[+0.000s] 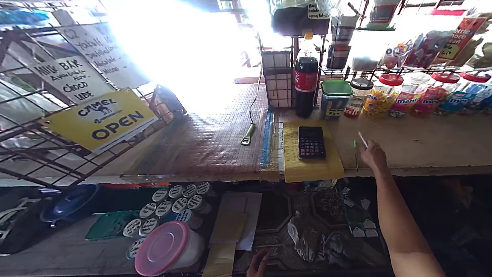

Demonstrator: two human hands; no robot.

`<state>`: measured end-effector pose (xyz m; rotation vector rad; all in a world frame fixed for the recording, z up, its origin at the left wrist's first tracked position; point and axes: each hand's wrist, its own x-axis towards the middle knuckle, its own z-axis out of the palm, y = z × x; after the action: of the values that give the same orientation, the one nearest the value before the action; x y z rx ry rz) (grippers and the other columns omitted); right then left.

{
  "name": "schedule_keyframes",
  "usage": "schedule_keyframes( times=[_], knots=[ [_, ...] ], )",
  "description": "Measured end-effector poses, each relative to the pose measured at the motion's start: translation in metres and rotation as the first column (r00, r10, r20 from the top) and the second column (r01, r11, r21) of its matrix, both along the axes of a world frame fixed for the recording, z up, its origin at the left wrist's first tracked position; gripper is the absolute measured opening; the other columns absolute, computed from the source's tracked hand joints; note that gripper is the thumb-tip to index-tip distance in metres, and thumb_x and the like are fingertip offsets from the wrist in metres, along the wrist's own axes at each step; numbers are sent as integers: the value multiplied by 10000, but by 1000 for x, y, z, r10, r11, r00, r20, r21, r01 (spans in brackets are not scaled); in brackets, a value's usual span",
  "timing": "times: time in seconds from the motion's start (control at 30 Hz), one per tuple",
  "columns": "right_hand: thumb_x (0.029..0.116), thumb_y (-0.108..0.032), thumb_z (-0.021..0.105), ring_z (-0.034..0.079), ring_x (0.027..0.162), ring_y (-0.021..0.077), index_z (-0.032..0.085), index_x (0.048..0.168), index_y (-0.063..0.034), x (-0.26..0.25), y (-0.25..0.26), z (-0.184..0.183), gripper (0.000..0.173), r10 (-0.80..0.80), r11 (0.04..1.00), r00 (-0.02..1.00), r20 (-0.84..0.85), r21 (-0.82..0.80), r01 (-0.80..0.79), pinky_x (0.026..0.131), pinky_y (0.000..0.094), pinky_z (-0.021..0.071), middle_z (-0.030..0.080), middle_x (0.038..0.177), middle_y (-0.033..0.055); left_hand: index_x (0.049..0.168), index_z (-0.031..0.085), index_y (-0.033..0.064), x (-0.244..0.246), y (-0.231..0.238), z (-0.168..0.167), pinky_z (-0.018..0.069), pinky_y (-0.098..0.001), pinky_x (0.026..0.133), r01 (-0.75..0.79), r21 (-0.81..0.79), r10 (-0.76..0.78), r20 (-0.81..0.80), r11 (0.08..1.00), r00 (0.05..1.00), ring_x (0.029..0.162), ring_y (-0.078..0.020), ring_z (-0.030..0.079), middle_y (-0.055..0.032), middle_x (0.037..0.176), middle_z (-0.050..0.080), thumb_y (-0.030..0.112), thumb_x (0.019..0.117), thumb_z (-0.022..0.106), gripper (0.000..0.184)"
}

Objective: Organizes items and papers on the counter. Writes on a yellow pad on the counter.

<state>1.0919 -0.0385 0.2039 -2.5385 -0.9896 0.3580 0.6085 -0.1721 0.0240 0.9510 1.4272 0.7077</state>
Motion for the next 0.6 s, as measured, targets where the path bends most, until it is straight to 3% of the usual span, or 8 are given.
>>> schedule_keyframes(
  times=[0.03,0.1,0.2,0.33,0.47,0.53,0.6],
  knots=[
    [1076,-295,503,572,1272,462,476,1460,9,-10,-3,-3,491,36,998,999,6,-50,-35,1039,617,444,545,1405,312,1371,503,-104,-2,1,2,486,-457,998,9,-2,-9,-7,1000,1000,1201,-310,583,-286,1365,554,89,1060,474,367],
    [1049,-253,547,586,1262,454,456,1478,-10,-25,-3,-7,501,69,991,997,35,-120,-64,1028,612,451,589,1359,296,1359,509,-107,-5,6,6,490,-440,982,35,14,-34,-24,999,999,1168,-293,591,-278,1337,569,77,1058,477,354],
    [1019,-164,581,596,1250,450,482,1461,-5,-34,9,-5,480,56,993,996,74,-107,-48,1023,603,456,614,1325,292,1344,528,-106,-9,14,11,499,-401,961,72,69,-68,-49,995,996,1115,-253,611,-261,1307,595,66,1044,498,347],
    [1009,-170,614,601,1238,454,524,1406,18,-36,44,1,448,68,996,997,37,-56,-66,1025,599,458,632,1287,296,1337,536,-113,-12,18,15,493,-394,985,98,101,-94,-44,990,995,1134,-246,615,-263,1307,602,57,1029,515,352],
    [1018,-259,621,541,1317,458,486,1466,-2,-36,76,1,534,146,982,989,19,-126,-143,1054,624,434,565,1400,293,1314,554,-110,-22,16,13,505,-369,968,97,103,-92,-52,990,994,1101,-221,628,-252,1281,617,47,1032,514,325],
    [1019,-351,630,486,1353,489,499,1475,-19,-42,83,6,579,174,984,982,68,26,-176,1056,657,414,522,1443,303,1322,550,-114,-27,18,9,502,-379,968,70,95,-64,-66,993,996,1098,-236,628,-263,1286,613,45,1035,507,331],
    [981,-457,666,511,1314,515,468,1508,-44,-58,92,1,699,195,940,973,127,259,-222,1012,688,434,519,1448,306,1315,559,-106,-31,18,2,500,-390,976,59,90,-51,-84,994,995,1105,-240,628,-256,1280,620,54,1035,506,326]
  ],
)
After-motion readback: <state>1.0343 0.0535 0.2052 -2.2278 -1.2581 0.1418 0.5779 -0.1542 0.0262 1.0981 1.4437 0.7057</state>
